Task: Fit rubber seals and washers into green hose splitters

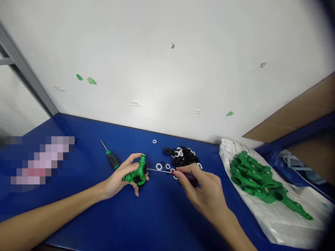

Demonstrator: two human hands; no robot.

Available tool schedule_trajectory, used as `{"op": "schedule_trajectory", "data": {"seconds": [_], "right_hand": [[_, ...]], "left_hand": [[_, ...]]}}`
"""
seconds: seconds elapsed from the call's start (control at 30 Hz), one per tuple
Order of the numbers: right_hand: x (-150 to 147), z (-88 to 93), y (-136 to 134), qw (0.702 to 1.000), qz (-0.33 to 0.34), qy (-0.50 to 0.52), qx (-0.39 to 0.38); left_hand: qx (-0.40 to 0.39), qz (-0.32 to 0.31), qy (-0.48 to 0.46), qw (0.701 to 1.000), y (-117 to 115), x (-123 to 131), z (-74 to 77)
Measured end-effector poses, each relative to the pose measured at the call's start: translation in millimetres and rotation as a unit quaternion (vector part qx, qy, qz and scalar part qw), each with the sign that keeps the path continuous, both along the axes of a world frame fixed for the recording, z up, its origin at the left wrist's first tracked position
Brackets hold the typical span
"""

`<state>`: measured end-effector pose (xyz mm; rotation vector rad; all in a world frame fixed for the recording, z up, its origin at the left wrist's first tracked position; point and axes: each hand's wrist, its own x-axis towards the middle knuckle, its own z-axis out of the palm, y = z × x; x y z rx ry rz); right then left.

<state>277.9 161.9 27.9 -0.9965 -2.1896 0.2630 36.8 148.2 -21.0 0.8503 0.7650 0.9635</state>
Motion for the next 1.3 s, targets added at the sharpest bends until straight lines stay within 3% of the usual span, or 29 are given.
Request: {"op": "schedule_trajectory", "data": {"seconds": [0.17,0.33,0.43,0.57,0.7,0.8,0.93,1.03,1.13,1.3], "right_hand": [[1.1,3.2,-2.1,0.996,0.02,-0.046,-0.074],[0.6,-1.4,-2.2,0.999,-0.008,-0.021,-0.032],[0.6,0.7,-3.8,0.996,-0.019,-0.065,-0.066],[1.9,1.7,-2.5,0.994,0.029,-0.042,-0.097],[1.4,0.7,0.3,0.998,0.001,-0.052,-0.044],[1.6,4.3,-2.1,0.993,-0.01,-0.086,-0.081],[3.9,4.0,-3.3,0.989,0.024,-0.057,-0.131],[3.1,-0.9,0.4,0.994,0.031,-0.045,-0.09],[0.5,-0.9,2.6,0.994,0.004,-0.099,-0.043],[4.0,5.7,-1.4,0.987,0.006,-0.112,-0.113]], "left_hand": [[-0.013,0.022,-0.01,1.0,0.0,-0.5,2.2],[-0.012,0.017,0.002,1.0,-1.2,0.3,4.1],[-0.022,0.038,-0.007,0.999,-0.6,0.5,4.3],[-0.03,0.037,-0.02,0.999,0.5,-0.7,3.0],[-0.014,0.017,-0.022,1.0,-0.1,-1.8,-0.9],[-0.024,0.026,-0.019,0.999,-0.3,-1.6,0.3],[-0.036,0.035,-0.017,0.999,-0.3,-1.1,4.5],[-0.03,0.037,-0.011,0.999,-0.6,-1.4,3.5],[-0.031,0.039,-0.013,0.999,-0.4,-2.0,0.7],[-0.039,0.042,-0.021,0.998,0.9,-2.4,0.5]]}}
